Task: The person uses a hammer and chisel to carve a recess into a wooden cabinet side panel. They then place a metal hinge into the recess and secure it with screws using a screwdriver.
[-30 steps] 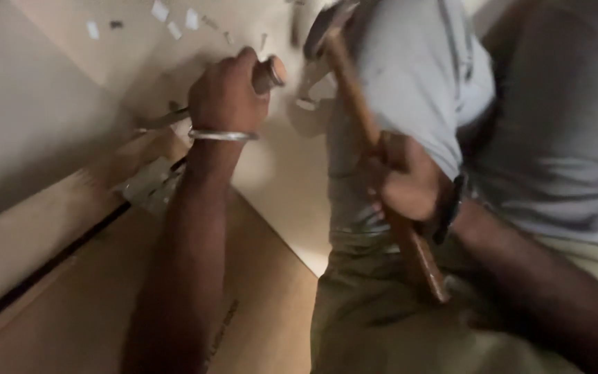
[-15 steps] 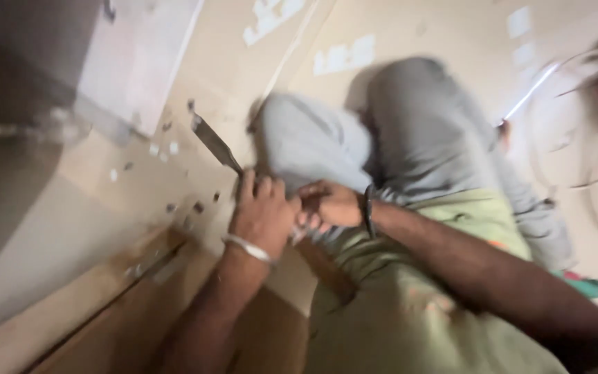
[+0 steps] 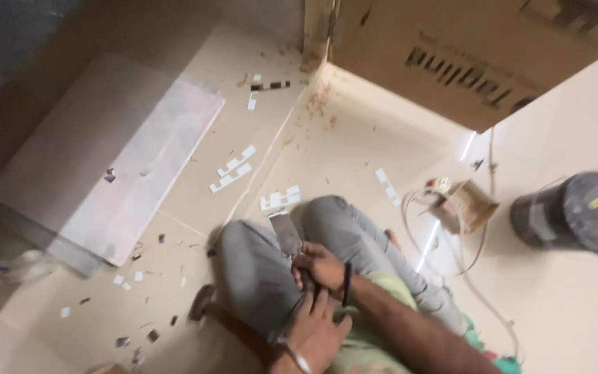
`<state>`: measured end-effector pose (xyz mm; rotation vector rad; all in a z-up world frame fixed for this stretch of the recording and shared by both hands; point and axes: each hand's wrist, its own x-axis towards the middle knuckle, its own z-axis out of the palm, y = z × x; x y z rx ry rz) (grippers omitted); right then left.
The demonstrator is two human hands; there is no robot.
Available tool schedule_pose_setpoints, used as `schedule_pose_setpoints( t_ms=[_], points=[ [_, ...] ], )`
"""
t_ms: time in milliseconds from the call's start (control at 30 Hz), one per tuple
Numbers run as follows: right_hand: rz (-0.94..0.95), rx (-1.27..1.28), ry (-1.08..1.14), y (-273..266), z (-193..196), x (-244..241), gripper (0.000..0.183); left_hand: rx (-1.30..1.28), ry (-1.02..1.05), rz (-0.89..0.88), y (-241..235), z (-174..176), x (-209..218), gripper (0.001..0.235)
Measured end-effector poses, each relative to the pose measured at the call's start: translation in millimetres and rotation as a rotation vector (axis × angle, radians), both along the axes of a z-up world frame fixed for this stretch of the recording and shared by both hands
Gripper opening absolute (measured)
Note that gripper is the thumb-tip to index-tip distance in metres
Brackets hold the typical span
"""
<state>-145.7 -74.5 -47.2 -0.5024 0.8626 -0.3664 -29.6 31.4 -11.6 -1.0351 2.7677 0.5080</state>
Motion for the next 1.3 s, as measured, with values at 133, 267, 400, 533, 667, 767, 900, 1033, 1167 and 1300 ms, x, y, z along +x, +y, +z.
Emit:
schedule_pose_setpoints(
  t_ms=[133, 267, 400, 533, 667, 767, 900, 1033, 1167, 1300],
  points=[
    [-0.070, -0.236, 0.076, -4.9, 24.4, -22.0, 0.015, 0.023, 0.484, 0.173, -22.6, 38.8, 16.4, 0.043],
    [0.041, -0.283, 0.369, -1.0, 54.3, -40.7, 0.021, -0.037, 0.769, 0.797, -46.8, 105.9, 66.6, 0.031],
    [0.111, -0.413, 0.258, 6.3, 49.1, -53.8, 0.021, -0.033, 0.808, 1.103, -57.9, 100.5, 85.4, 0.037],
    [0.178, -0.547, 0.157, 19.9, 43.4, -44.7, 0.023, 0.234, 0.909, 1.262, -56.7, 90.6, 95.5, 0.044],
    [0.292, -0.498, 0.096, 19.4, 64.1, -29.9, 0.019, 0.352, 0.985, 1.277, -50.4, 77.4, 101.7, 0.034],
    [0.336, -0.458, 0.064, 20.0, 55.9, -28.8, 0.016, 0.351, 1.021, 1.262, -46.6, 70.0, 109.4, 0.024],
    [0.393, -0.466, 0.118, 14.9, 61.8, -25.5, 0.018, 0.300, 0.993, 1.273, -51.1, 78.7, 115.0, 0.019],
    [0.452, -0.476, 0.147, 8.1, 67.7, -20.1, 0.019, 0.209, 1.052, 1.358, -57.2, 71.4, 127.0, 0.018],
    [0.529, -0.542, 0.203, 8.1, 65.7, -18.7, 0.021, 0.141, 1.168, 1.456, -58.1, 69.6, 141.2, 0.018],
    [0.493, -0.540, 0.164, 7.5, 64.9, -13.8, 0.021, 0.191, 1.192, 1.487, -52.2, 60.9, 153.3, 0.019]
  ],
)
